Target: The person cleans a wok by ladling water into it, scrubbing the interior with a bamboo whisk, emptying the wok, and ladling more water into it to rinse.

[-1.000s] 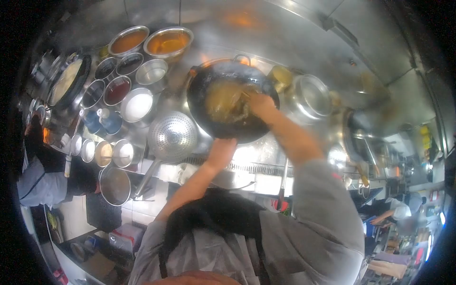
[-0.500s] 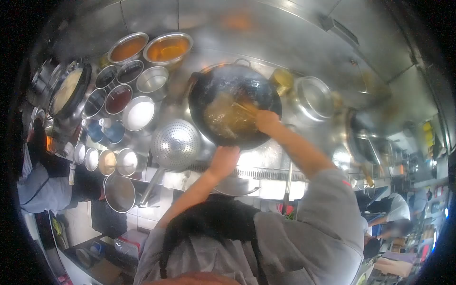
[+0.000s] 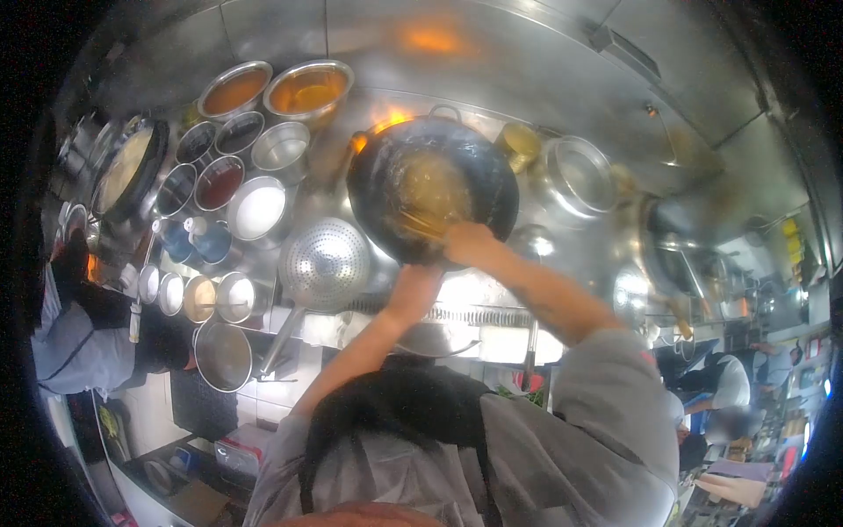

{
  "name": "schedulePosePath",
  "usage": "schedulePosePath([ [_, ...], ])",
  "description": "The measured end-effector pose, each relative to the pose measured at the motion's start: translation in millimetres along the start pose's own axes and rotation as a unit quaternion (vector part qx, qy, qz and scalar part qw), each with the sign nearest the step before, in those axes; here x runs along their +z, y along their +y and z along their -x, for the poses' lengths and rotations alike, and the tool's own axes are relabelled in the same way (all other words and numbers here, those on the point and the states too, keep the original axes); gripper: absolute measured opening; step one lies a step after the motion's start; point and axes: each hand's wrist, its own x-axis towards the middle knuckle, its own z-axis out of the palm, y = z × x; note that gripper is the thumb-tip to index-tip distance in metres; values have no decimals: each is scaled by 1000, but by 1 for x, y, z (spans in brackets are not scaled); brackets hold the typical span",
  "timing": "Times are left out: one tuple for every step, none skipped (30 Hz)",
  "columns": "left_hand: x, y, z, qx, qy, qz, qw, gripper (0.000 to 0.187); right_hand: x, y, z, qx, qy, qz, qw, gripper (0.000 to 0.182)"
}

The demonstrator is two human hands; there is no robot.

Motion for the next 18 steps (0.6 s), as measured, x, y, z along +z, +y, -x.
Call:
schedulePosePath([
  [-2, 2, -1, -12, -27, -7, 1000, 10, -5, 12, 2, -4, 21, 28, 999, 30],
  [0, 1, -1, -13, -23, -6, 1000, 10, -14, 24, -1, -7, 42, 55, 998, 30],
  [5, 0, 0, -13, -19, -5, 1000, 10, -22, 32, -8, -10, 63, 81, 995, 29],
  [7, -1, -2, -12, -14, -5, 1000, 10, -27, 38, -29, 35, 49, 62, 996, 31],
  [6, 1, 0, -19, -30, -4, 999, 10, -24, 44, -56, 81, 31, 42, 995, 39],
  [4, 4, 0, -25, -44, -3, 999, 10, -24, 45, -72, 126, 15, 24, 992, 50],
  [1, 2, -4, -32, -56, -4, 998, 10, -19, 35, -66, 88, 49, 37, 994, 56],
  [1, 1, -3, -17, -22, -1, 1000, 11, -11, 28, -53, 86, 52, 39, 994, 55],
  [3, 0, -1, 0, 11, 2, 1000, 13, -6, 23, -36, 85, 56, 39, 994, 53],
  [3, -1, -3, 16, 45, 7, 999, 15, -7, 23, -22, 84, 58, 42, 994, 51],
  [5, 0, -2, 17, 34, 6, 999, 15, -10, 34, -13, 67, 62, 50, 995, 31],
  [4, 1, 0, 16, 22, 5, 1000, 15, -12, 46, -3, 50, 65, 57, 995, 27],
  [2, -2, -2, 16, 13, -1, 1000, 15, -20, 58, -13, 60, 62, 72, 994, 27],
  [0, -4, -2, 18, 15, -8, 1000, 13, -27, 67, -27, 69, 59, 86, 992, 27],
  [1, -3, 0, 19, 17, -13, 1000, 11, -23, 78, -56, 74, 101, 76, 989, 27],
  [3, -1, 1, 21, 19, -16, 999, 10, -19, 78, -70, 61, 111, 58, 990, 26],
  [6, 1, 0, 16, 19, -5, 1000, 10, -14, 70, -81, 51, 118, 41, 991, 25],
  [8, 0, -1, 11, 20, 5, 1000, 10, -11, 63, -91, 40, 127, 25, 991, 25],
])
